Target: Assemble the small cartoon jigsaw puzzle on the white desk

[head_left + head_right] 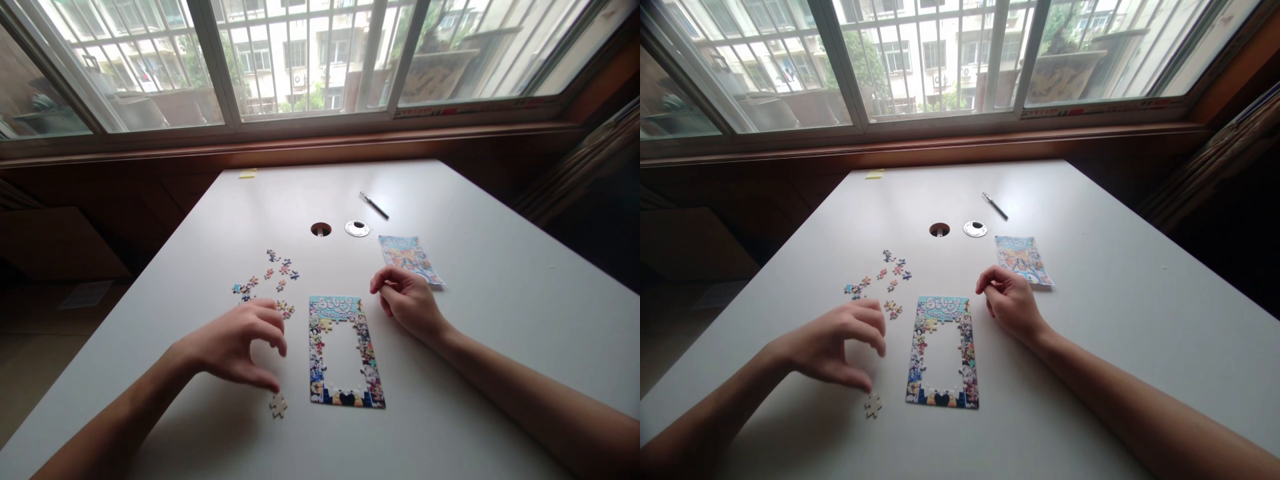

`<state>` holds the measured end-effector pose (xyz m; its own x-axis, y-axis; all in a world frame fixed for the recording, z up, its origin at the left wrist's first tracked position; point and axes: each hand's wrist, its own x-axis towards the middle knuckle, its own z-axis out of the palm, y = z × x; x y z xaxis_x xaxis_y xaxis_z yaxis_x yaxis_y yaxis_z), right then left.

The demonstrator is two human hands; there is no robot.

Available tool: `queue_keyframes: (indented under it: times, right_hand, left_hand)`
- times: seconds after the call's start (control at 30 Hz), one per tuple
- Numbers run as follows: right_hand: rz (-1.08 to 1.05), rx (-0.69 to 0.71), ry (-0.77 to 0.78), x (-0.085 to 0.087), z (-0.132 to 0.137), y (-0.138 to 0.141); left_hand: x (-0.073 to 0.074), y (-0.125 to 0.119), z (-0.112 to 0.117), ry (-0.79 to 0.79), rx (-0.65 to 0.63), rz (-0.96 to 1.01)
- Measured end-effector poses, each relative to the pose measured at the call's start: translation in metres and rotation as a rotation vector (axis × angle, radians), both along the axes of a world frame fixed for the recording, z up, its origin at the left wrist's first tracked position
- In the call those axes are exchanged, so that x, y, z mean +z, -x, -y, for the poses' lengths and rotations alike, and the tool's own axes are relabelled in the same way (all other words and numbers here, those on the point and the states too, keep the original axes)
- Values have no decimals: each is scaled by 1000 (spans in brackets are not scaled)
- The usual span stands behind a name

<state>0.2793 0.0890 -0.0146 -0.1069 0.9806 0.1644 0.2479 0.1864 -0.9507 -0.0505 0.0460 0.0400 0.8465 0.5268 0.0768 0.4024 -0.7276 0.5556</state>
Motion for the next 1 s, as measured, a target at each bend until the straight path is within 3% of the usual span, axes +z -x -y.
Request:
queue_keyframes:
  times: [0.13, 0.27, 0.47, 0.63, 0.87, 1.0]
  right_hand:
    - [-6, -2, 5, 1, 0, 1]
    - [-7, -2, 3, 2, 1, 1]
    - [-4, -6, 9, 2, 1, 1]
    - [-9, -4, 7, 2, 1, 1]
    - [-13, -2, 5, 0, 0, 0]
    - [-11, 1, 0, 1, 0, 0]
  left_hand:
    - [3, -12, 12, 146, -126, -44]
    - [-2, -4, 6, 152, -47, -49]
    - [-15, 11, -9, 2, 133, -3]
    - [-24, 15, -17, -129, 191, 31]
    - [-25, 19, -21, -218, 191, 6]
    - [-29, 19, -22, -286, 289, 87]
